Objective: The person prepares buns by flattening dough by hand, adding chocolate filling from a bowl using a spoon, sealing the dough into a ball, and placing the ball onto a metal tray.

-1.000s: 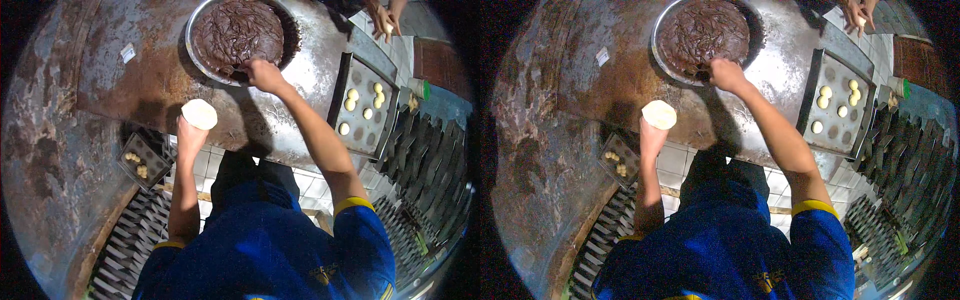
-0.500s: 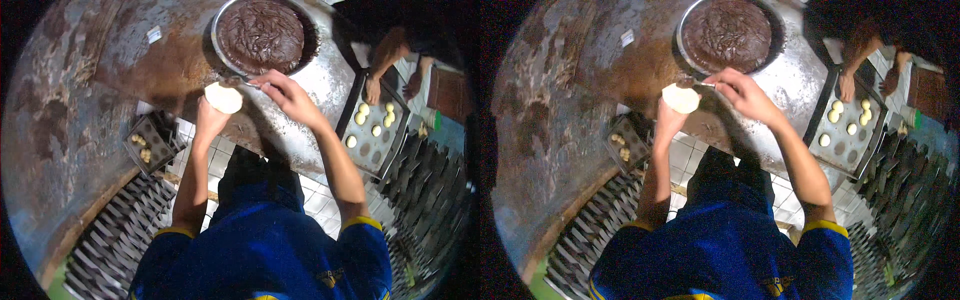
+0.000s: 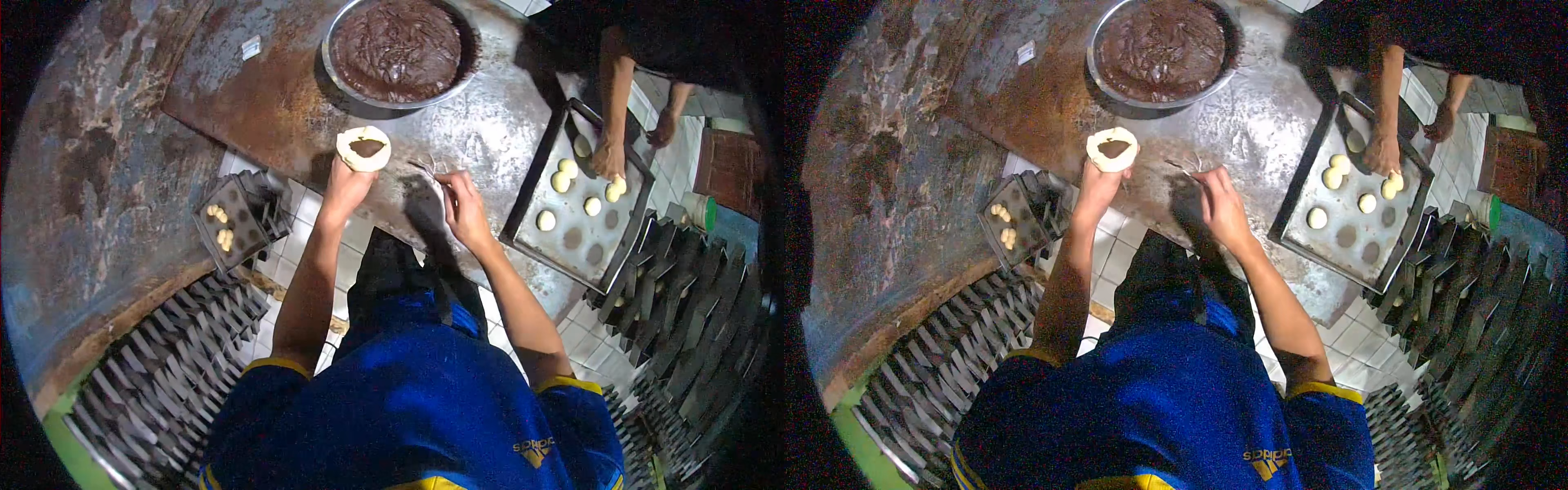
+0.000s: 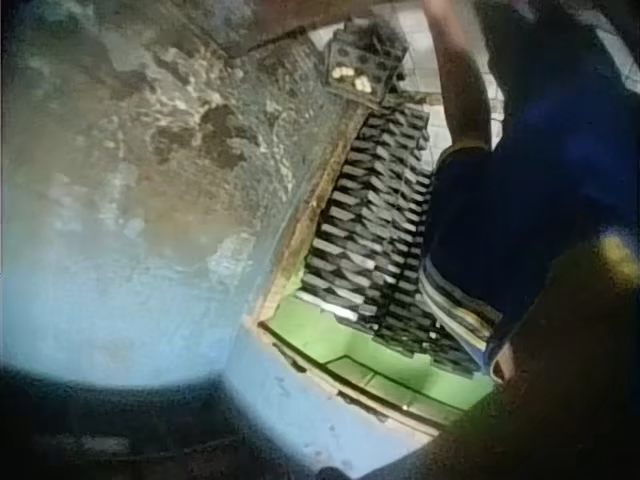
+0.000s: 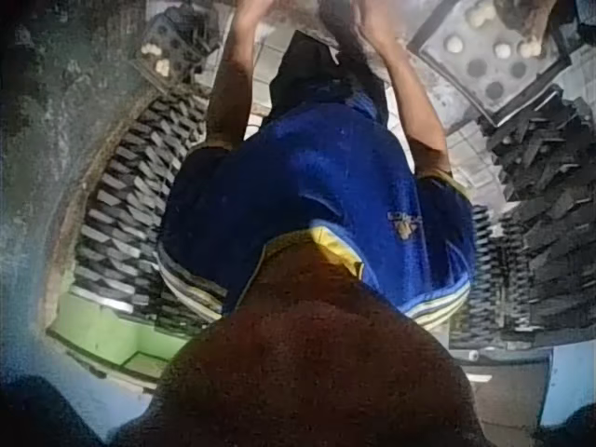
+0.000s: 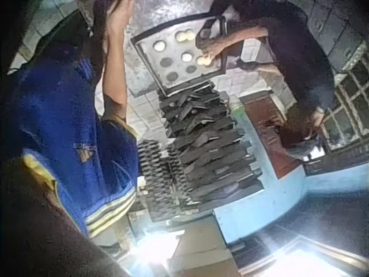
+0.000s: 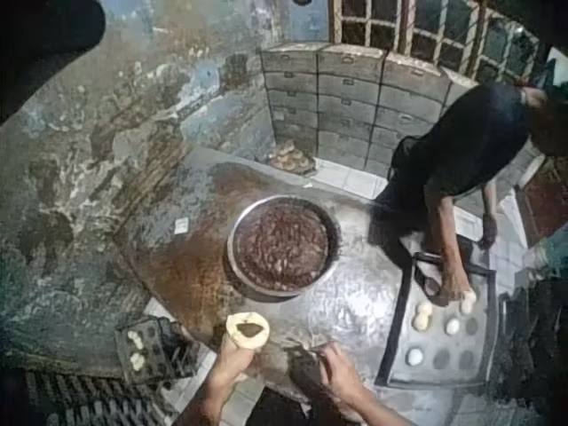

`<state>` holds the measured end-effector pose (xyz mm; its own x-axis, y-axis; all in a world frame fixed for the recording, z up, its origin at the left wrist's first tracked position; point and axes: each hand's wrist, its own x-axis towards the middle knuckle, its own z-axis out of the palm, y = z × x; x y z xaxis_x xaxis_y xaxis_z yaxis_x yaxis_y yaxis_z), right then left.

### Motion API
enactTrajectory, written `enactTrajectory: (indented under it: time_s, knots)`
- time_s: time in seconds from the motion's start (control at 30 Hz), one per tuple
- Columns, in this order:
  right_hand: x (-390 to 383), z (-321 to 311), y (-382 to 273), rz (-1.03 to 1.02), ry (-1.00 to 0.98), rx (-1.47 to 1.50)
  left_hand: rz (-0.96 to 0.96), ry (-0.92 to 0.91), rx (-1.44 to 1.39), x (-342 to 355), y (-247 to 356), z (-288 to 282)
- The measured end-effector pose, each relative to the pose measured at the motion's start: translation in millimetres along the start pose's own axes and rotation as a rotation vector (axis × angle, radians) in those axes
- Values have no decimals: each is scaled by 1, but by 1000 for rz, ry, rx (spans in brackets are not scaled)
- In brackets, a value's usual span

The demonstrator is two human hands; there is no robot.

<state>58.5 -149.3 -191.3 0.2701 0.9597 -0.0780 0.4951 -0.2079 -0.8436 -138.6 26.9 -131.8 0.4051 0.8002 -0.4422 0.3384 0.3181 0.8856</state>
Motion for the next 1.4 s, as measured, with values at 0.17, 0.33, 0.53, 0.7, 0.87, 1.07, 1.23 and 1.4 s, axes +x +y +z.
enactTrajectory:
  time_s: [0.17,0.33,0.53,0.7,0.87,1.07,1.23,1.4]
  knots:
    - [-22,-18,77,34,-152,-127,316,-163,162,-28,-4,35]
    - [-8,-114,-85,-351,-162,198,364,-536,253,-57,31,67]
    - [-25,-166,-99,-285,-137,228,365,-771,428,-63,66,105]
    - [-56,-179,-73,-101,-50,485,236,-778,43,-95,79,129]
    - [-82,-196,-89,-112,51,416,110,-687,-145,-117,73,154]
    - [-94,-206,-86,-48,144,329,280,-564,0,-137,77,180]
    - [-103,-213,-94,-178,171,225,109,-542,-361,-145,72,194]
    - [-117,-231,-116,-153,134,154,121,-455,-466,-154,79,199]
